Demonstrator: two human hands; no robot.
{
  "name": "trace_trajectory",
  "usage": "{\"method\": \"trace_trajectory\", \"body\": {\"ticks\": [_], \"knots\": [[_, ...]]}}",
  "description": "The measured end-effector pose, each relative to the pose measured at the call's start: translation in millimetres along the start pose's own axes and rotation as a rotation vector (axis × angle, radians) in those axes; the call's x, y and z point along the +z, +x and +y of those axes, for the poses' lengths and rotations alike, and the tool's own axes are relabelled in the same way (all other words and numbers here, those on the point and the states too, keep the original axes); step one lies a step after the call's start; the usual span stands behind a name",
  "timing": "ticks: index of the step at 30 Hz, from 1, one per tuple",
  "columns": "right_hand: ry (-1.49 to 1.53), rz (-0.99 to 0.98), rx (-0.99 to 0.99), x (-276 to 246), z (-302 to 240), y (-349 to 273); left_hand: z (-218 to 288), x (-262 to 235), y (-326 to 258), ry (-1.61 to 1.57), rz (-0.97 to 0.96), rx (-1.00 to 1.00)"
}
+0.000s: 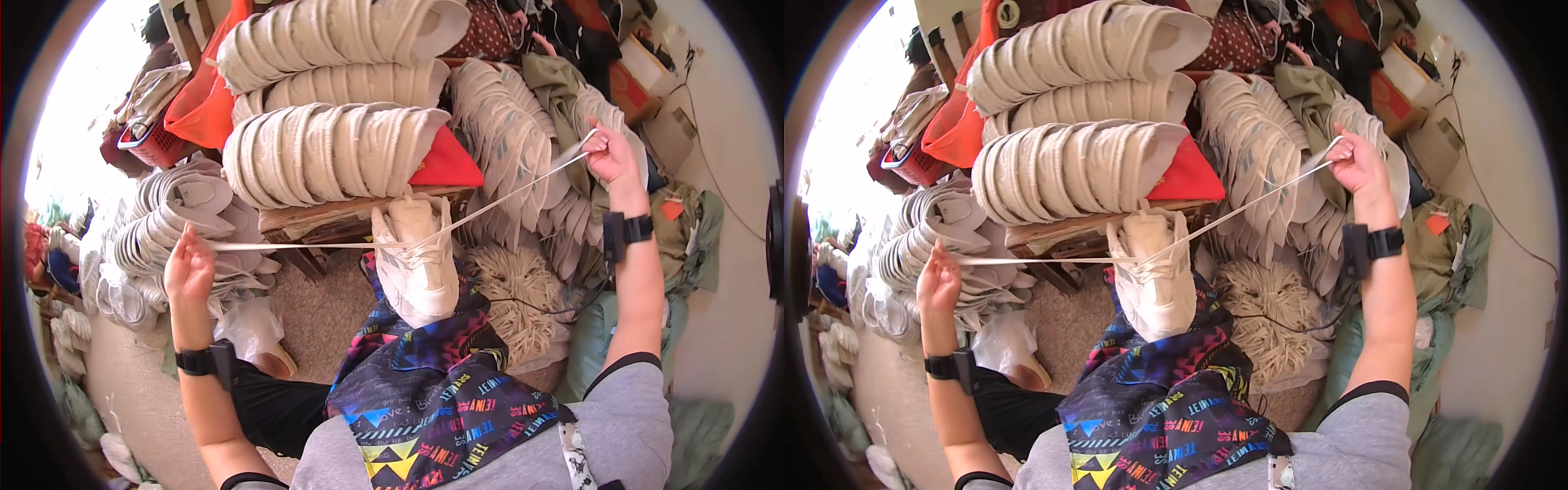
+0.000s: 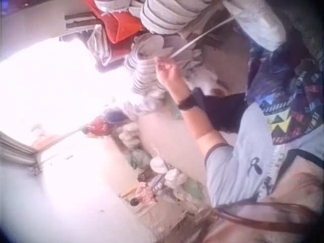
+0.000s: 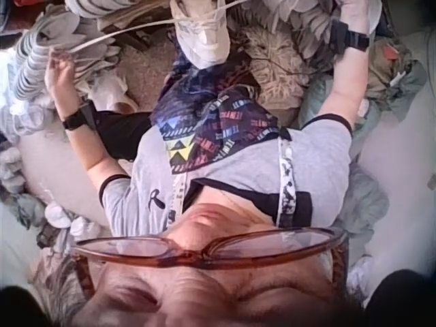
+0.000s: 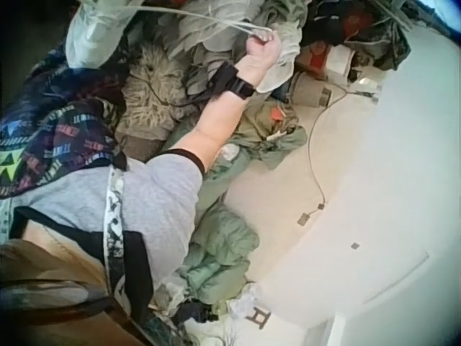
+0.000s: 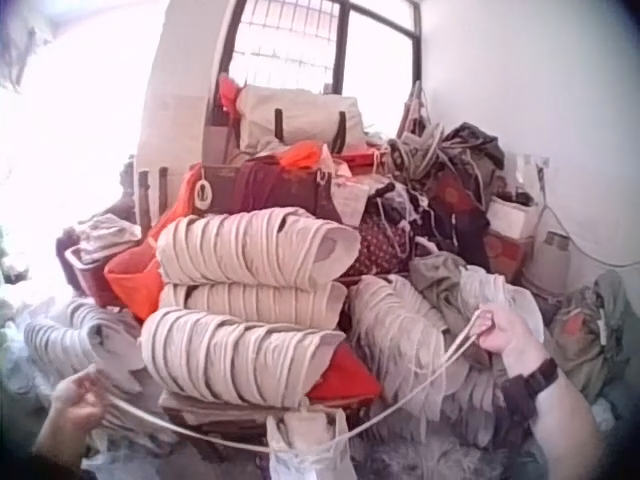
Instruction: Insert laces into the eyelets of several white shoe uppers and tie them.
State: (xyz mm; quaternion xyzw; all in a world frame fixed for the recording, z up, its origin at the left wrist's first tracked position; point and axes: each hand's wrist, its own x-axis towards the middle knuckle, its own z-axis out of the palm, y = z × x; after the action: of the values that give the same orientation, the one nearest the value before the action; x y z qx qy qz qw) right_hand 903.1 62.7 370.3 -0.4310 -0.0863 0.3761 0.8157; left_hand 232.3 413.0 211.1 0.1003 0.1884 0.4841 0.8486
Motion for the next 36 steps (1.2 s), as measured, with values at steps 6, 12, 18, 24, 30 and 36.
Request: {"method": "trace_trajectory", "body": {"ticks": [6, 12, 18, 24, 30, 36], "knots": [[-0.065, 0.254, 0.001, -92, -32, 34, 54, -41, 5, -0.05, 0.186, -0.046], [-0.157, 0.404, -0.175, -182, -96, 31, 163, -58, 15, 0.158, -0.247, -0.104], [-0.597, 0.665, -0.464, -211, -44, 9, 97, -51, 14, 0.59, 0.473, 0.578], [-0.721, 0.008, 0.067, -56, 139, -60, -139, 66, -40, 1.154, 0.025, 0.092], [-0.814, -0.359, 0.102, 20, 236, -97, -255, 96, -50, 1.218, -0.295, -0.059], [-0.92, -0.455, 0.03, 23, 248, -102, -279, 109, -62, 1.341, -0.258, -0.32]]}}
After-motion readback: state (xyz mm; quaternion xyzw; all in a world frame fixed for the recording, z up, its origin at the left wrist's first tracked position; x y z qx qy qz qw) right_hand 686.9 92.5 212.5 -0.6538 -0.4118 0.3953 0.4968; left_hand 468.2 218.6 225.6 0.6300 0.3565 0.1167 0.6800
